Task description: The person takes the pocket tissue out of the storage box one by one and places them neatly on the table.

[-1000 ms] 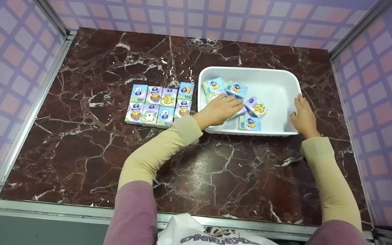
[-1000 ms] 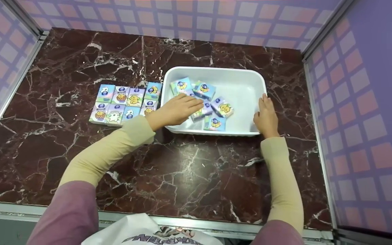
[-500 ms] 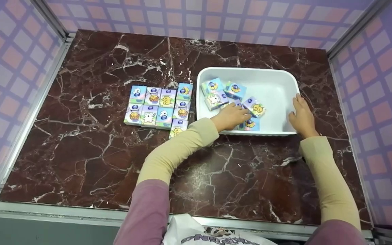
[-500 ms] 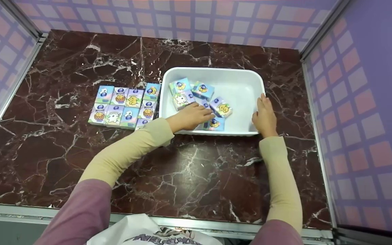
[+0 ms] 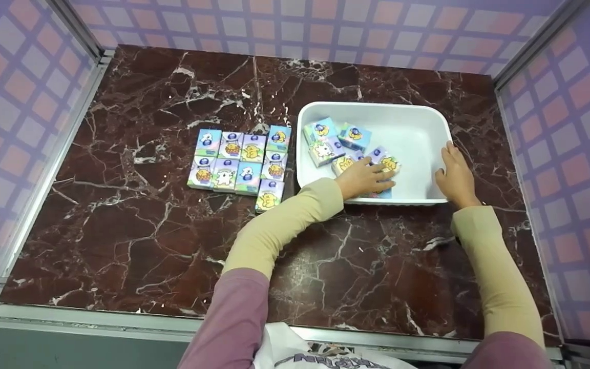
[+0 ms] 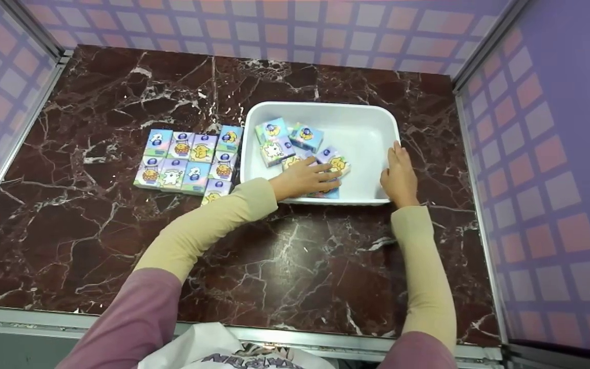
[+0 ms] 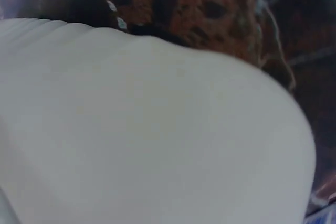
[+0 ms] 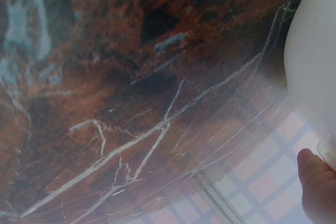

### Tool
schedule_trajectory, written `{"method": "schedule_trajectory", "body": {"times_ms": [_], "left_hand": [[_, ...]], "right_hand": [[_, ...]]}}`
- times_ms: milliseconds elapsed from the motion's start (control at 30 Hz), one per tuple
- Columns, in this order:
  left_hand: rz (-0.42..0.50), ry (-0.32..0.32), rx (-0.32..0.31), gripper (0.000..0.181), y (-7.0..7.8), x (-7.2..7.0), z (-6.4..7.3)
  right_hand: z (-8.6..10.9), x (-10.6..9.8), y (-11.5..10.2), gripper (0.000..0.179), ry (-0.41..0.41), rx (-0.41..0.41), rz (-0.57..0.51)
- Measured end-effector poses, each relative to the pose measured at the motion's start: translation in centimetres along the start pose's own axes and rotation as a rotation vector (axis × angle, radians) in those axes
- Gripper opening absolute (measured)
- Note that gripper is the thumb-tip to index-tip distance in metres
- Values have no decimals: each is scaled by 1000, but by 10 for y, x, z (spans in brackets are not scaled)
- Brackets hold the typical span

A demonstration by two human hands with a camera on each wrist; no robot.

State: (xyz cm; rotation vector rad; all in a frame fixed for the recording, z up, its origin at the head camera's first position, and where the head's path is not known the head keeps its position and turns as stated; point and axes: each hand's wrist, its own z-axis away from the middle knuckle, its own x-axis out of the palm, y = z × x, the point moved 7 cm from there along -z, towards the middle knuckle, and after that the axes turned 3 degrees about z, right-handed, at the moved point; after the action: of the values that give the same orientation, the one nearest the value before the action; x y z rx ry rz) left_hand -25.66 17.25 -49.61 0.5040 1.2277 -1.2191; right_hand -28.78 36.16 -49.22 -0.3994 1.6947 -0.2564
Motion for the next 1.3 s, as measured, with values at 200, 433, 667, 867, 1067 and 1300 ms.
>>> {"method": "schedule_trajectory", "body": {"times_ms": [200,433,667,867,1067,1300], "left_hand": [[-102,-56,43,56,-1,-3,-9],[-133,-72,46,54,-4,-6,-17],[-144,-16,51,48,-10,-12,-23],[-156,26,47,41,-16,-13,-22],[-166,-35,33,43,-14,-6,-15],[-123,3,7,40,0,4,-8]], "right_hand": [[-4,-6,2,51,-3,11,14],[-9,-12,3,52,3,15,11],[-15,-18,3,52,20,17,17],[-19,-17,0,53,14,23,10],[-11,-9,0,53,-4,31,19],[1,0,0,53,-5,13,28]]}}
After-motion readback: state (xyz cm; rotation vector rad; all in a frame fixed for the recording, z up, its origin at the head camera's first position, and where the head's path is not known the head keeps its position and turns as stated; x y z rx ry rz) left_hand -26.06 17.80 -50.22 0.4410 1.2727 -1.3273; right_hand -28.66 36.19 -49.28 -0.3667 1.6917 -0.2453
